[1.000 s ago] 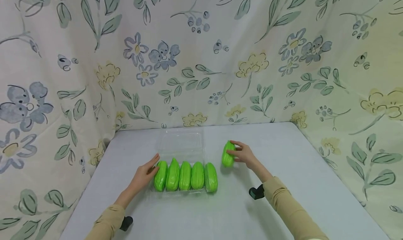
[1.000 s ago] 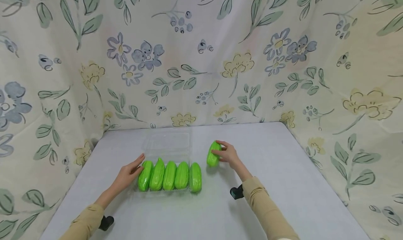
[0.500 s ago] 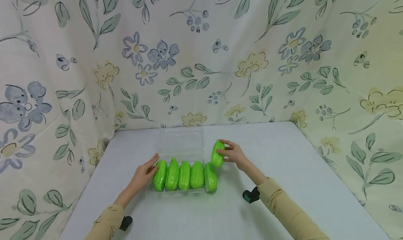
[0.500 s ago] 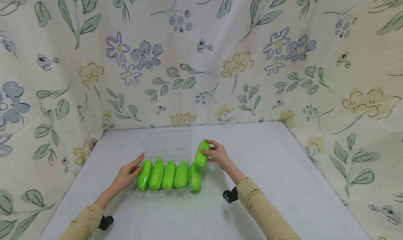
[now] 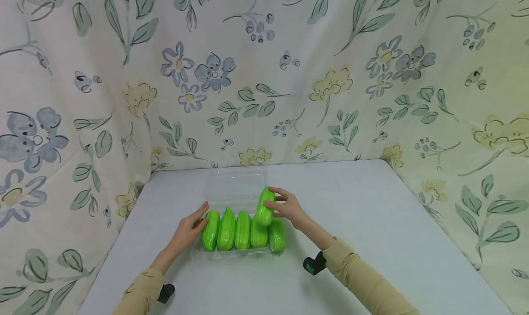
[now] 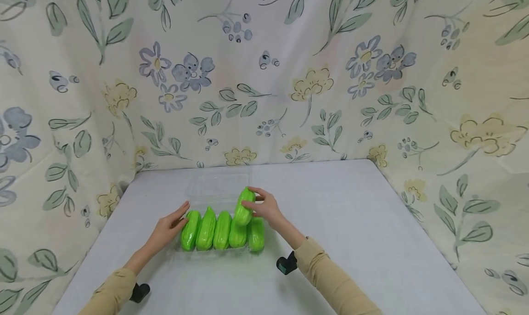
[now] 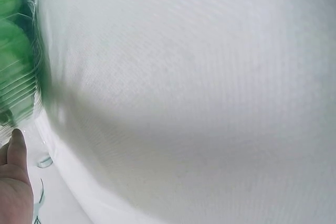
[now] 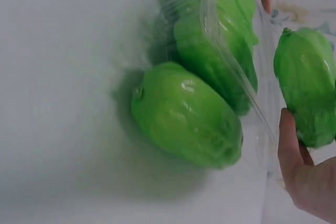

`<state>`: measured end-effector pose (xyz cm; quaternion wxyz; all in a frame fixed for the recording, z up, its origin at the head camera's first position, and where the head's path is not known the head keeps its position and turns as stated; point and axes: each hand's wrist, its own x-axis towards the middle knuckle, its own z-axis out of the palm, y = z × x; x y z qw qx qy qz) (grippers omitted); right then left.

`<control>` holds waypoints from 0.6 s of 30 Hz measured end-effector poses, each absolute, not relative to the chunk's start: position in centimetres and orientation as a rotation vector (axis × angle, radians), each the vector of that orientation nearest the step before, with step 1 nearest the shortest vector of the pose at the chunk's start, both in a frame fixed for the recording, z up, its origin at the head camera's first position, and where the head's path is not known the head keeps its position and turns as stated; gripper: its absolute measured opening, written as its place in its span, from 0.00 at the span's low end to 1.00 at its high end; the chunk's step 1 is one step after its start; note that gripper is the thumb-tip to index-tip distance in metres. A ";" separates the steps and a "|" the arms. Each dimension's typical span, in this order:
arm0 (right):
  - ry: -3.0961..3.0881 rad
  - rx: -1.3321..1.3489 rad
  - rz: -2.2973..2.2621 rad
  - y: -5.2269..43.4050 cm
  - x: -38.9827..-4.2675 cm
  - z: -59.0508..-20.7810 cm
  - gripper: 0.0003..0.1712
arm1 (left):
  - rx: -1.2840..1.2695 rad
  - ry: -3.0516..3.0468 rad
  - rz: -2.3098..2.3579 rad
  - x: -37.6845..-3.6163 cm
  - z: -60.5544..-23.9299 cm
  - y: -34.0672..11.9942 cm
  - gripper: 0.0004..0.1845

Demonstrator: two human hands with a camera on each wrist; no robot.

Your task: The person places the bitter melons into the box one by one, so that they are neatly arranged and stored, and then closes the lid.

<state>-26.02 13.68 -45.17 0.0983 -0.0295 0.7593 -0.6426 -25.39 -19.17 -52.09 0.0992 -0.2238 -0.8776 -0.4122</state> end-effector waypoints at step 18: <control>2.212 -0.316 -1.852 7.8 -24.4 -45.5 0.33 | -0.674 -2.584 -1.206 -25.6 -52.3 -19.1 0.25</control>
